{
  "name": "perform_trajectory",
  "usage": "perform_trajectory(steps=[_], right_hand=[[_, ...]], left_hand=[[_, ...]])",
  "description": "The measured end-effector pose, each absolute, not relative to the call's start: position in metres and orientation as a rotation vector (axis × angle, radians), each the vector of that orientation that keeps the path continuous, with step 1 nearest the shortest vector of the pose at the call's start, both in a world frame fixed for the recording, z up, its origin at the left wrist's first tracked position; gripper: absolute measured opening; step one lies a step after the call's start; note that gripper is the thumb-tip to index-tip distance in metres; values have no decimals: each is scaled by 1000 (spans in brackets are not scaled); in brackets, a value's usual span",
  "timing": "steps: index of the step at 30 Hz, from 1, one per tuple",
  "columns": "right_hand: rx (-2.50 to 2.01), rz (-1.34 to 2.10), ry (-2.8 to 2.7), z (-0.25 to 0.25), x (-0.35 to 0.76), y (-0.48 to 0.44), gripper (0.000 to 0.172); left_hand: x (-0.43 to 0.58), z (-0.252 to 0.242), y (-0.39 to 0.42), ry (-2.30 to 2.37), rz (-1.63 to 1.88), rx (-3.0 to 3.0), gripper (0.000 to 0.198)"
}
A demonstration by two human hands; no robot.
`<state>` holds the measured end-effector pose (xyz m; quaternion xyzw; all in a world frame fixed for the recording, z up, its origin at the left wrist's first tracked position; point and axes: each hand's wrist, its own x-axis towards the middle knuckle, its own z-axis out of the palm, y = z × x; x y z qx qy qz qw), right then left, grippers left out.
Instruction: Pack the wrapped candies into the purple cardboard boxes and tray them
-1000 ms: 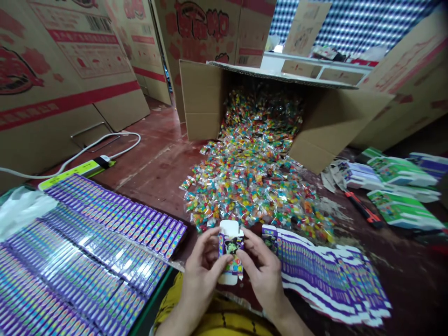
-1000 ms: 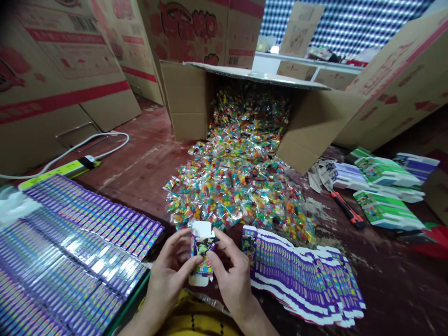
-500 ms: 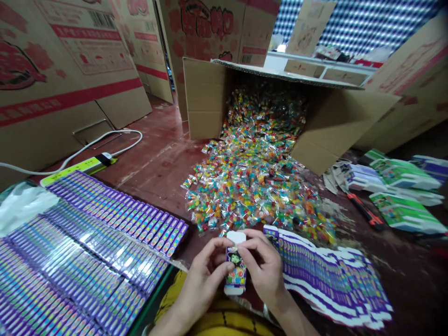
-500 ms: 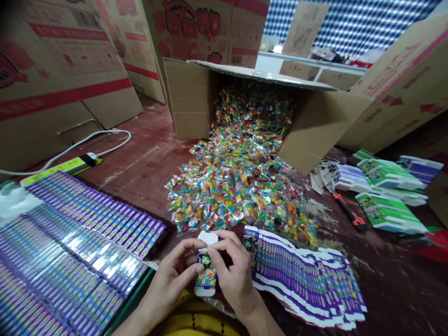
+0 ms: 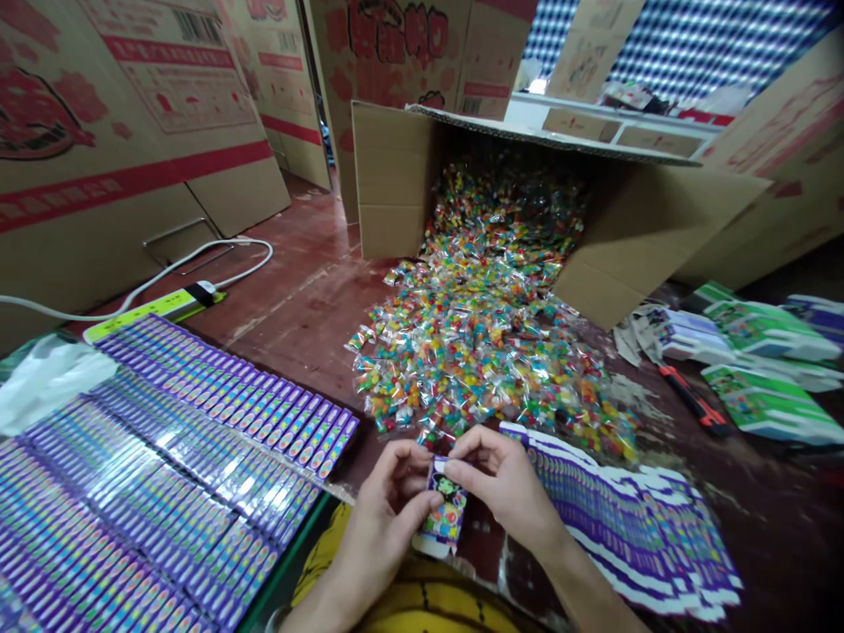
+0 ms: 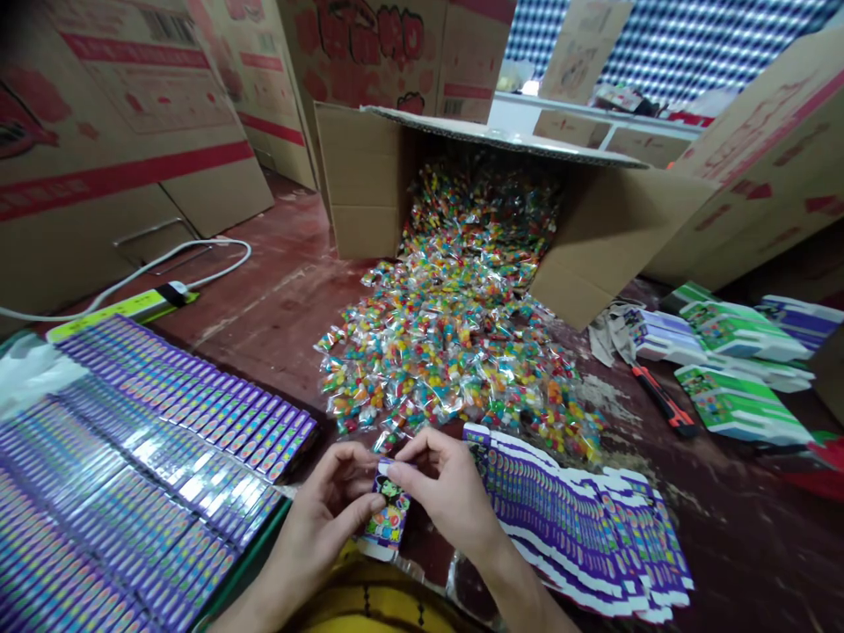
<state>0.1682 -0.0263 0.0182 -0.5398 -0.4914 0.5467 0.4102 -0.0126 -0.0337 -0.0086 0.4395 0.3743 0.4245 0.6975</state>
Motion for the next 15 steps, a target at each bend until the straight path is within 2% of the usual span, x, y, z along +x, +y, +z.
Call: perform_trajectory(steps=[7, 11, 15], right_hand=[[-1326, 1488, -1248, 17, 179, -17, 27], [-1414, 1187, -1439, 19, 176, -24, 26], [-1313, 952, -1663, 28, 175, -41, 18]], left_hand=[[-12, -6, -34, 791, 877, 1007, 39], [-15, -5, -35, 852, 824, 1063, 41], [-15, -8, -35, 932, 812, 1081, 29]])
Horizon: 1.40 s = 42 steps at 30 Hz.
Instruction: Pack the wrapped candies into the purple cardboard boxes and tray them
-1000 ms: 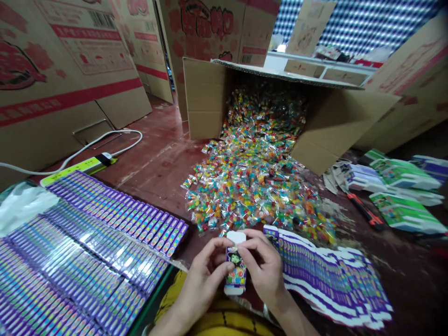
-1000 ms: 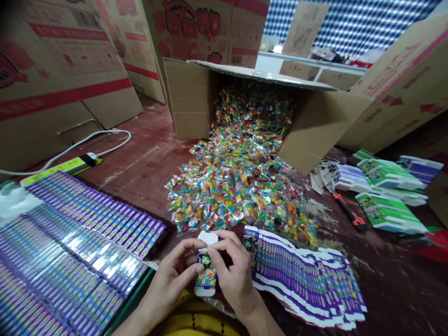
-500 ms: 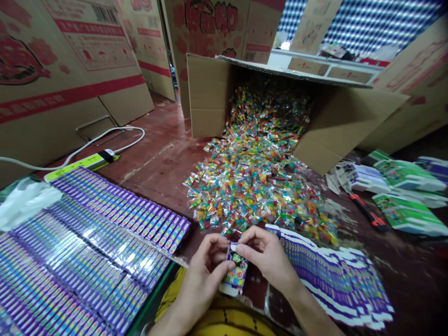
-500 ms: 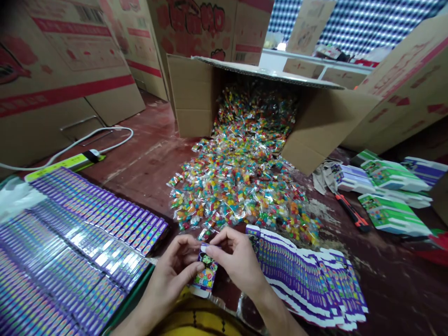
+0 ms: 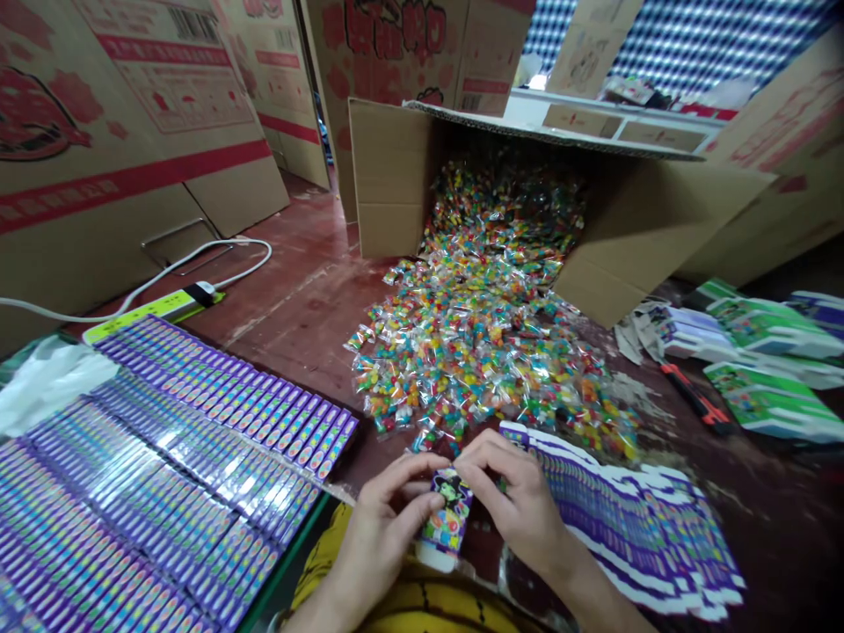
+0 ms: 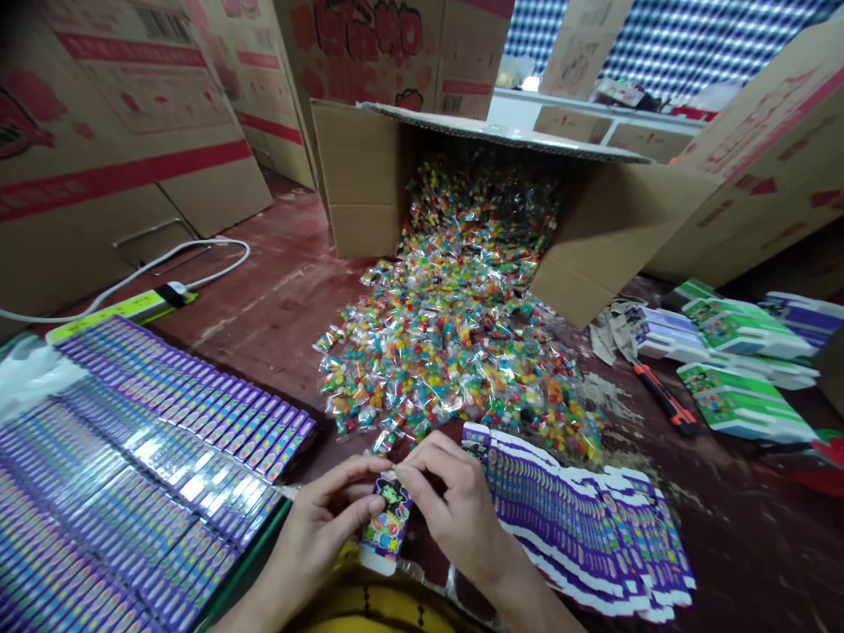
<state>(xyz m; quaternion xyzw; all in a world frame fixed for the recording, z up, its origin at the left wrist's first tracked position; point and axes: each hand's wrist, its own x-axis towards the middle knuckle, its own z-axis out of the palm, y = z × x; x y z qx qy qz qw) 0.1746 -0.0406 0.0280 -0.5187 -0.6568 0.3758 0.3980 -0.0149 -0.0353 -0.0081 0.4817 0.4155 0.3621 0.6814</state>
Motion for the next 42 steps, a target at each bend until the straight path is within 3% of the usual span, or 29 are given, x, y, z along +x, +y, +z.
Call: perform_trajectory(steps=[2, 5, 11, 15, 17, 23, 27, 35, 42], right_hand=[[-1279, 1015, -1746, 30, 179, -47, 11], [-1350, 1095, -1753, 23, 191, -49, 36], [-1552, 585, -2086, -3, 190, -25, 21], [-1364, 358, -2526, -5, 161, -14, 49], [-1317, 292, -2659, -5, 148, -10, 53], [-1409, 279, -2621, -12, 145, 2, 42], [-1506, 285, -2477, -2, 163, 6, 12], [-1367, 990, -1233, 42, 191, -7, 22], [-1384, 1136, -1271, 50, 179, -6, 27]], left_hand=[[-16, -8, -34, 933, 828, 1053, 27], [-28, 0, -30, 938, 834, 1013, 20], [-82, 40, -15, 1241, 1129, 992, 28], [-102, 60, -9, 1287, 1261, 813, 54], [-102, 60, -8, 1256, 1248, 750, 56], [-86, 31, -12, 1146, 981, 980, 40], [-71, 15, -16, 1194, 881, 1260, 40], [-41, 7, -21, 1218, 736, 1692, 34], [-27, 11, -27, 1181, 782, 1600, 30]])
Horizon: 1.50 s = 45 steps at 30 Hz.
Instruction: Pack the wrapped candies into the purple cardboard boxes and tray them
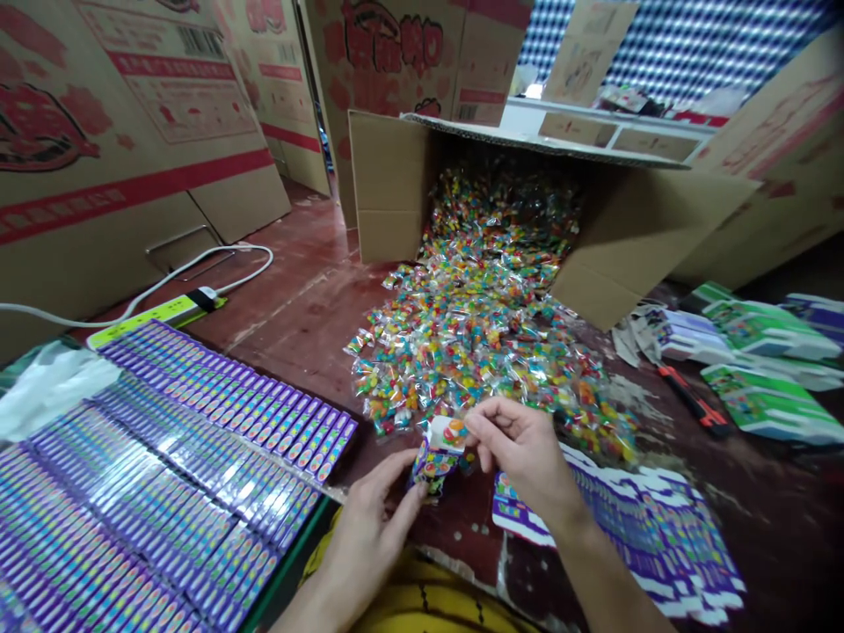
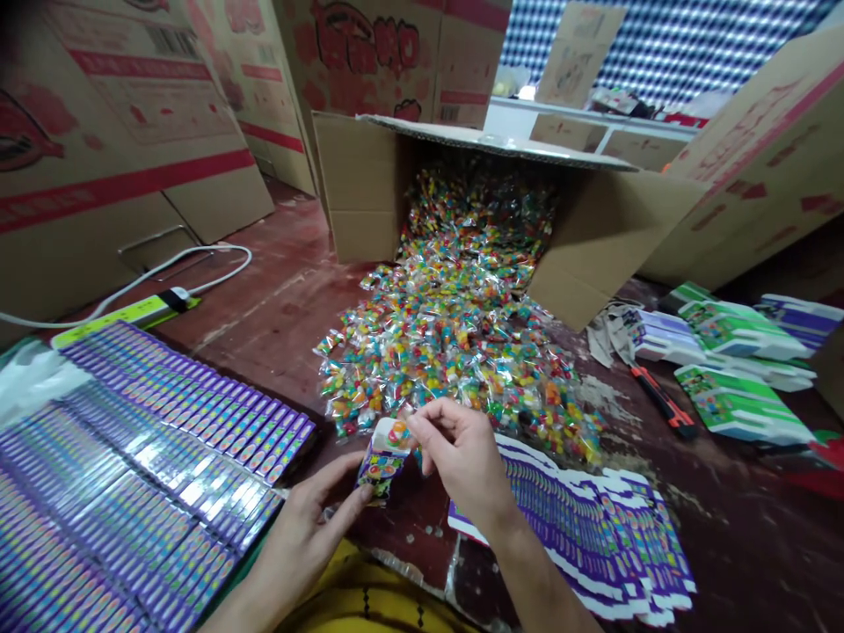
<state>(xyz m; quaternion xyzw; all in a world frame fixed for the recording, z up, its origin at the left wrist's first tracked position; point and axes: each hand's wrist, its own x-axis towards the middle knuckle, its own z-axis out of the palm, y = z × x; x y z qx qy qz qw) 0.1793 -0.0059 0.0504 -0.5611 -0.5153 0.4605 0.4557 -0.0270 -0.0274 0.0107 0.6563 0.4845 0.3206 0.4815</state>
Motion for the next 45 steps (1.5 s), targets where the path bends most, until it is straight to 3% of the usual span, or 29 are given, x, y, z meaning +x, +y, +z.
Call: perform_trajectory(steps=[7, 11, 15, 19, 22, 24, 30, 36, 45], right_hand=[[-1464, 566, -1687, 41, 172, -12, 15], [-1372, 443, -1855, 43, 175, -17, 20], [-1283, 636, -1858, 47, 183, -22, 18], [-1260, 937, -1583, 33, 178, -30, 24], [-1280, 1074, -1451, 18, 170, -37, 16], [-1287, 1063, -1391, 12, 166, -40, 7], [-1215, 1003, -1262, 10, 159, -38, 5], [-1194, 1126, -1223, 14, 158, -27, 20], [-1276, 1441, -1257, 25, 173, -9, 23]], left_hand=[[-16, 6, -30, 1117, 807, 1430, 32], [-12, 0, -34, 1095, 925, 1309, 37], [-11, 0, -38, 990, 984, 1212, 50], [-12, 5, -38, 926, 950, 1124, 43], [-12, 6, -37, 810, 888, 1058, 40], [-10, 5, -36, 780, 862, 1033, 38], [-6, 7, -34, 765, 915, 949, 40], [-9, 5, -35, 841, 928, 945, 44], [-17, 3, -40, 923, 944, 1193, 42]])
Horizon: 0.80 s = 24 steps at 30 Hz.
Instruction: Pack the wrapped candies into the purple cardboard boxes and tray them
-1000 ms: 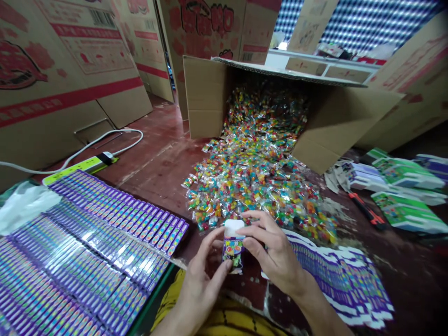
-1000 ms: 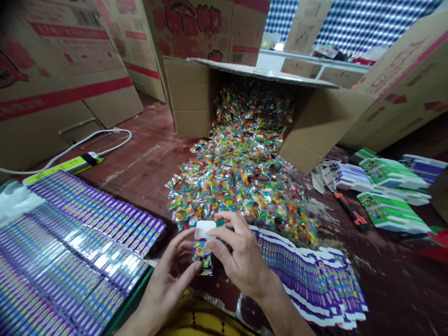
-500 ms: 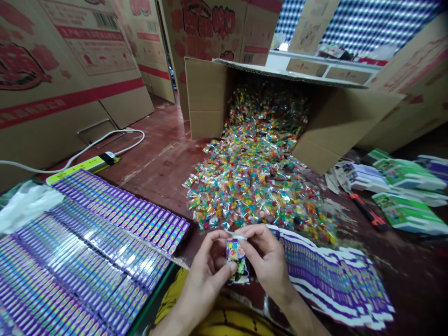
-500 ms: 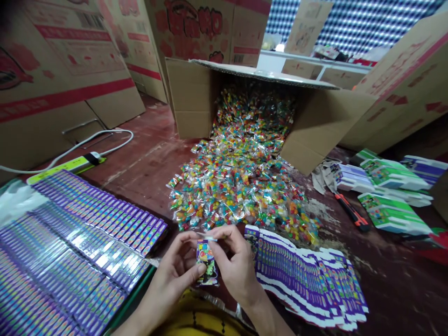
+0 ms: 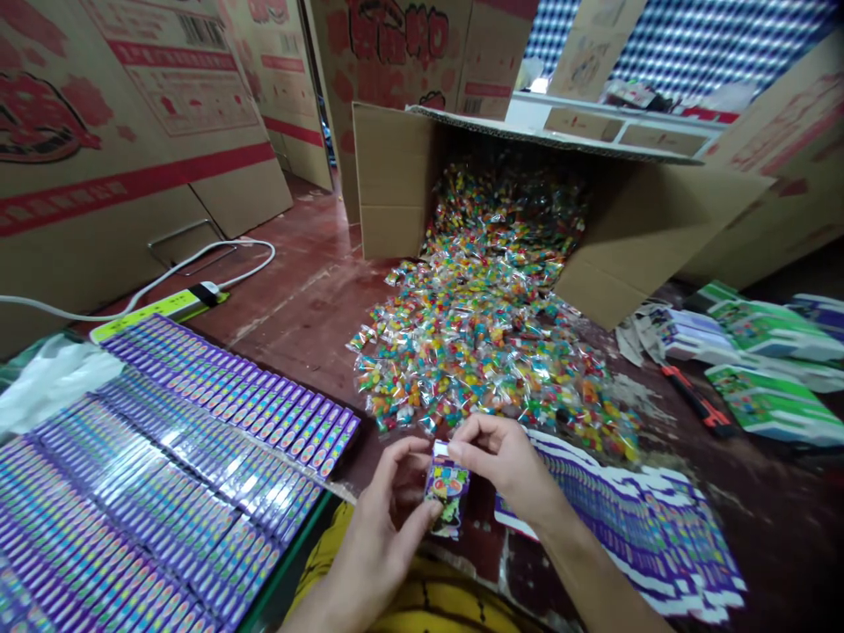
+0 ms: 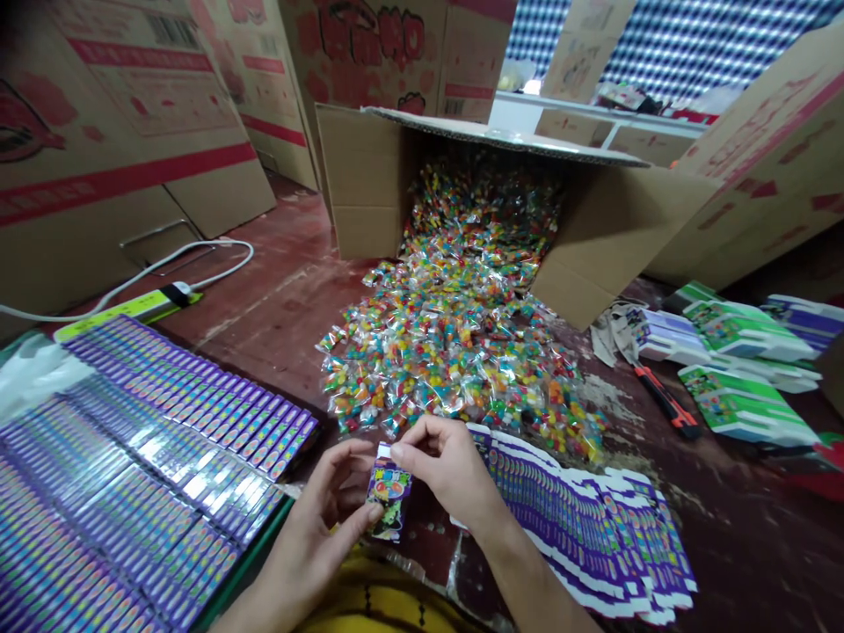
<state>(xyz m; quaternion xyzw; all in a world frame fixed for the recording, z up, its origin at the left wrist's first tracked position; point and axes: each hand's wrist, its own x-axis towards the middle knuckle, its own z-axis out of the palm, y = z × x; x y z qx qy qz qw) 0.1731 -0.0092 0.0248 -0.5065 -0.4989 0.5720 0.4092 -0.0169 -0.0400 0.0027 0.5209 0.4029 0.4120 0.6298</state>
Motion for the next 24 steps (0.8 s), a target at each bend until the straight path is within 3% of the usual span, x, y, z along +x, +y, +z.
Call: perform_trajectory(steps=[4, 8, 10, 11, 13, 15, 19, 24], right_hand=[[-1283, 1372, -1326, 27, 172, -10, 22], [-1248, 1143, -1514, 31, 172, -20, 23], [-1205, 1141, -1612, 32, 175, -26, 14], [-1190, 1150, -1677, 32, 176, -29, 28], [-1180, 1132, -1838, 31, 179, -34, 80], [-1200, 1047, -1962, 29, 178, -38, 106], [-1262, 853, -1988, 25, 161, -38, 94], [-1418, 670, -2029, 19, 117, -26, 81]], left_hand=[[-21, 3, -42, 894, 867, 1234, 48], [-26, 7, -40, 945, 836, 1228, 40], [-27, 9, -37, 890, 863, 1142, 36], [-27, 10, -35, 846, 883, 1081, 35], [-26, 11, -31, 755, 915, 951, 36], [-26, 10, -28, 698, 941, 866, 38], [-37, 14, -23, 763, 919, 972, 40], [-92, 33, -9, 1522, 1034, 1605, 44]])
